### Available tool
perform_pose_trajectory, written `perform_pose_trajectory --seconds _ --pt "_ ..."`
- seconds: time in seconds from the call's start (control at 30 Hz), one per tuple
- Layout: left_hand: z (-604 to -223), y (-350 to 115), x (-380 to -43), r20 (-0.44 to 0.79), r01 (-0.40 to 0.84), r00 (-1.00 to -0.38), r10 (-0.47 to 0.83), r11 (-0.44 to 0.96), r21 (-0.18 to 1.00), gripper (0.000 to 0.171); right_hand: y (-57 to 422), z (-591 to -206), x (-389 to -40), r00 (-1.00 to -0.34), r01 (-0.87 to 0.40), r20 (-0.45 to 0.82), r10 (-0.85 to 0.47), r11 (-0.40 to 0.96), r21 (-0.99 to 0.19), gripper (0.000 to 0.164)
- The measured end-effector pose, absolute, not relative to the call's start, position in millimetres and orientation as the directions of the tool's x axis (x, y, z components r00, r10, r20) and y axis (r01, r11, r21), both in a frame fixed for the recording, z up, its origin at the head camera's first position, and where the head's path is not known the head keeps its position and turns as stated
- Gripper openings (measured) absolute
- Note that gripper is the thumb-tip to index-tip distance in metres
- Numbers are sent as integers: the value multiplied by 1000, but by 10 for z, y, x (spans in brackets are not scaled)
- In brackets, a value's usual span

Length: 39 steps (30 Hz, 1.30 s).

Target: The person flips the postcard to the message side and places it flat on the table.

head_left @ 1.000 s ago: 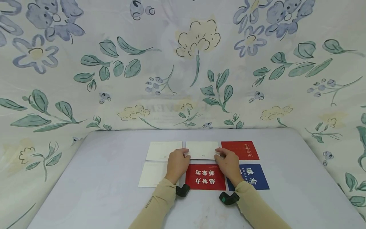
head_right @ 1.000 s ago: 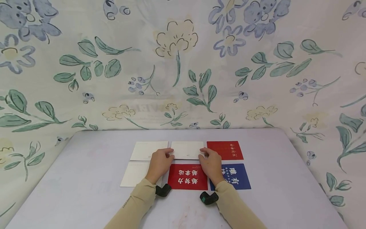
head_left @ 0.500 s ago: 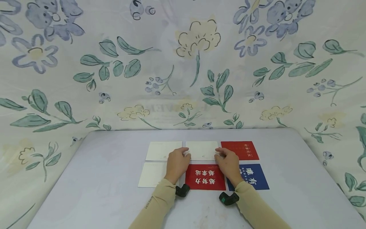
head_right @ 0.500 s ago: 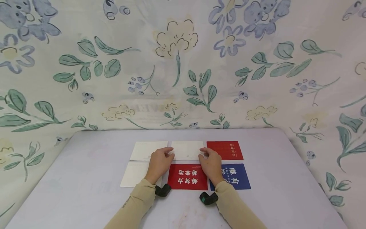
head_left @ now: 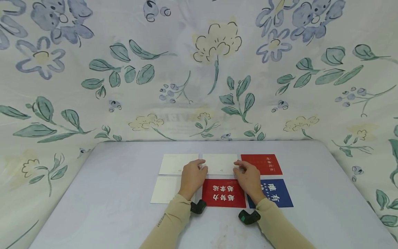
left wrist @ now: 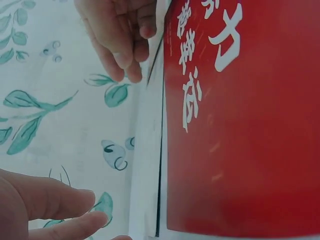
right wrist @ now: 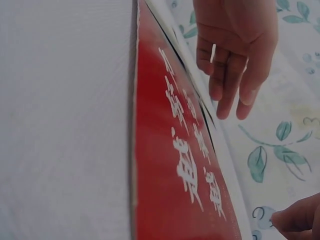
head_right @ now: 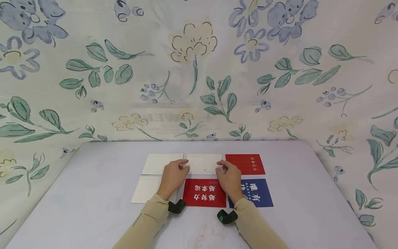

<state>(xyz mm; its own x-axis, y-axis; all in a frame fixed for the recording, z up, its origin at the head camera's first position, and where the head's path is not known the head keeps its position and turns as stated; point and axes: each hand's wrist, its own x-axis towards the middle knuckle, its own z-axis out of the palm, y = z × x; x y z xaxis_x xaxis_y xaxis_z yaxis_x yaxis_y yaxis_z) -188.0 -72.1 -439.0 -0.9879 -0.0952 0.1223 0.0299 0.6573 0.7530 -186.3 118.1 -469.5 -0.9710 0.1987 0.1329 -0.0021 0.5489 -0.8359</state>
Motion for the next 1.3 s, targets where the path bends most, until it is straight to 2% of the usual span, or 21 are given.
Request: perform_pose_trajectory --seconds 0.47,0.7,1.3 --pt "-4232 -720 -1807 121 57 -991 -49 673 738 30 1148 -4591 -1806 -979 -8 119 166 548 -836 31" --pt "-4115 -741 -1713 80 49 -997 -14 675 736 35 1122 -4498 -1747 -986 -4 96 136 556 -831 33" --pt "-4077 -814 -1520 70 101 -995 73 701 706 41 1245 -4467 -1463 -984 -96 164 66 576 -812 42"
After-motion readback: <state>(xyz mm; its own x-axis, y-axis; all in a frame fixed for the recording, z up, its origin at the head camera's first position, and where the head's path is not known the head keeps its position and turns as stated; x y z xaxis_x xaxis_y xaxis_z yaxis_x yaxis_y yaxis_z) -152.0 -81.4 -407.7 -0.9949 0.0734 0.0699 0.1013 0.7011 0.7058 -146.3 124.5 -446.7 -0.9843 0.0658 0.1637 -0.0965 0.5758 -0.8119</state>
